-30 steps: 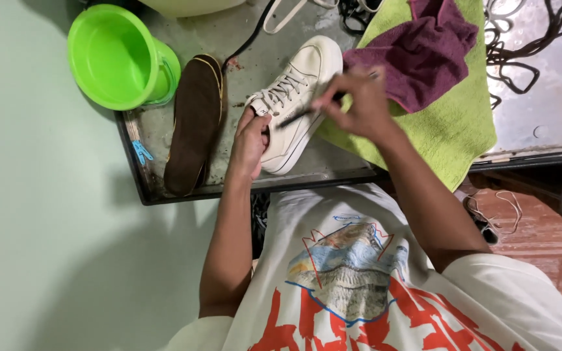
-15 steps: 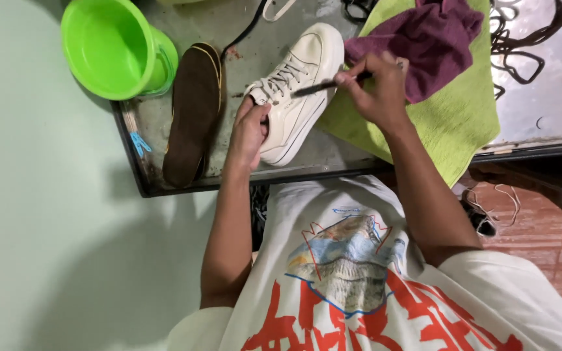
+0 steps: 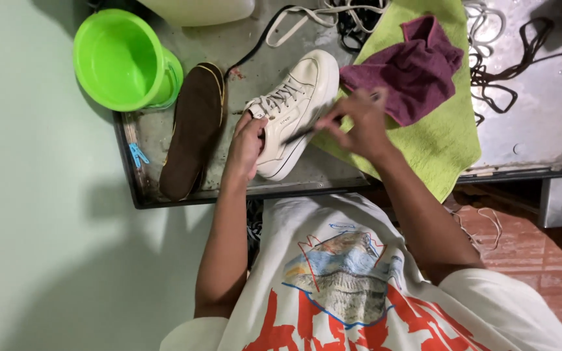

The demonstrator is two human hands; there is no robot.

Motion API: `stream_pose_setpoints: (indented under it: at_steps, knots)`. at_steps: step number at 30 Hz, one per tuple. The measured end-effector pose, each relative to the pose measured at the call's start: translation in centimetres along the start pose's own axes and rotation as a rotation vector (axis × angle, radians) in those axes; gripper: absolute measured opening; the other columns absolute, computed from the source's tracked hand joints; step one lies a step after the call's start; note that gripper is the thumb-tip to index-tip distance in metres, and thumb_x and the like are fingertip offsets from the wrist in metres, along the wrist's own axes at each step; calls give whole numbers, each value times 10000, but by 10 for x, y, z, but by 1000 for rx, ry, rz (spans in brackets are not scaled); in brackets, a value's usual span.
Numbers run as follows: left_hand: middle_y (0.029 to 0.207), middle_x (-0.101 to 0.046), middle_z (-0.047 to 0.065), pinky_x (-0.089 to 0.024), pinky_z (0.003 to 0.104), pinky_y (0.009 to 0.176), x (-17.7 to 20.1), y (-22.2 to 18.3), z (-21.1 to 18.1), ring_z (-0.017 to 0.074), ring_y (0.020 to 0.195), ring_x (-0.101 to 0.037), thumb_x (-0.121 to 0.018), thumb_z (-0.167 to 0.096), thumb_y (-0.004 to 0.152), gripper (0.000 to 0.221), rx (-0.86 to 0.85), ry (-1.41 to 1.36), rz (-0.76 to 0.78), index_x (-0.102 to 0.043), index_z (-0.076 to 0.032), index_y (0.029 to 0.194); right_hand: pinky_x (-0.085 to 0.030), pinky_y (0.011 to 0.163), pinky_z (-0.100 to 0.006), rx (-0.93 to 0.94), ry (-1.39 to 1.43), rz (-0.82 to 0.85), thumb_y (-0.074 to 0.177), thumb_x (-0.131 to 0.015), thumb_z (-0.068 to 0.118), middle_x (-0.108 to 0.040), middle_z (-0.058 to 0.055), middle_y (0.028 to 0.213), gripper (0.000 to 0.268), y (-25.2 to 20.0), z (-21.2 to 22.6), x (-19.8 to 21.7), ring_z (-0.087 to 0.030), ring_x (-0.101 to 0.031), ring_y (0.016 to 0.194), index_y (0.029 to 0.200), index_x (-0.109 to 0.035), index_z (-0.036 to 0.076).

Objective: Applying glue to the midsole of a white sneaker using a brush and cleaning it with a cloth.

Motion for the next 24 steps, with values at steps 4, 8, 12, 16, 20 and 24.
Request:
stream_pose_setpoints:
  at_steps: [4,8,12,16,20,24]
  knots:
    - [924,-406,-31,-541,268,653,9,4,0,137,764,-543,-666,-256,967,263,-1,45,-16,-650,-72,1154,-326,913,-472,99,-62,7,1001,-819,513,-646,56,717,273,-7,17,-25,-231,-590,756,863,-746,289]
    - [958,-391,0,-574,361,732,6,0,-6,180,832,-529,-707,-285,949,335,23,8,-19,-632,-78,1201,-330,891,-461,162,-119,8,1007,-797,546,-649,86,721,299,0,22,-17,-205,-589,748,870,-727,290]
    - [886,-406,-15,-517,318,743,1,-21,-27,175,820,-541,-656,-239,950,182,-35,64,-29,-655,-80,1036,-370,874,-431,99,-42,-12,977,-861,470,-659,59,714,265,-6,29,-21,-235,-574,737,893,-749,244]
    - [950,-465,33,-516,350,858,-2,-22,-27,208,958,-566,-653,-247,954,225,-53,87,-23,-661,-73,1096,-283,995,-511,-13,-119,0,992,-868,322,-697,29,832,128,-14,-26,-15,-264,-567,884,966,-773,240]
    - [1091,-527,121,-495,491,1053,-2,-16,-10,277,1137,-560,-652,-256,983,335,-55,73,3,-656,-25,1225,-292,984,-490,-87,-153,39,1013,-884,343,-675,58,787,153,-14,-35,-7,-250,-561,862,974,-762,259]
    - [1437,-553,306,-341,585,1217,-13,-32,-15,396,1432,-490,-630,-281,990,491,-93,158,-5,-609,-21,1406,-322,1003,-549,-132,-131,128,994,-869,354,-659,37,750,164,-7,-28,6,-260,-590,850,950,-758,241]
Point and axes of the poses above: each hand's wrist, its own y-axis towards the middle knuckle, its own x-axis out of the back of the hand, z = x × y, the point moved 5 cm from there along y, towards the middle knuckle
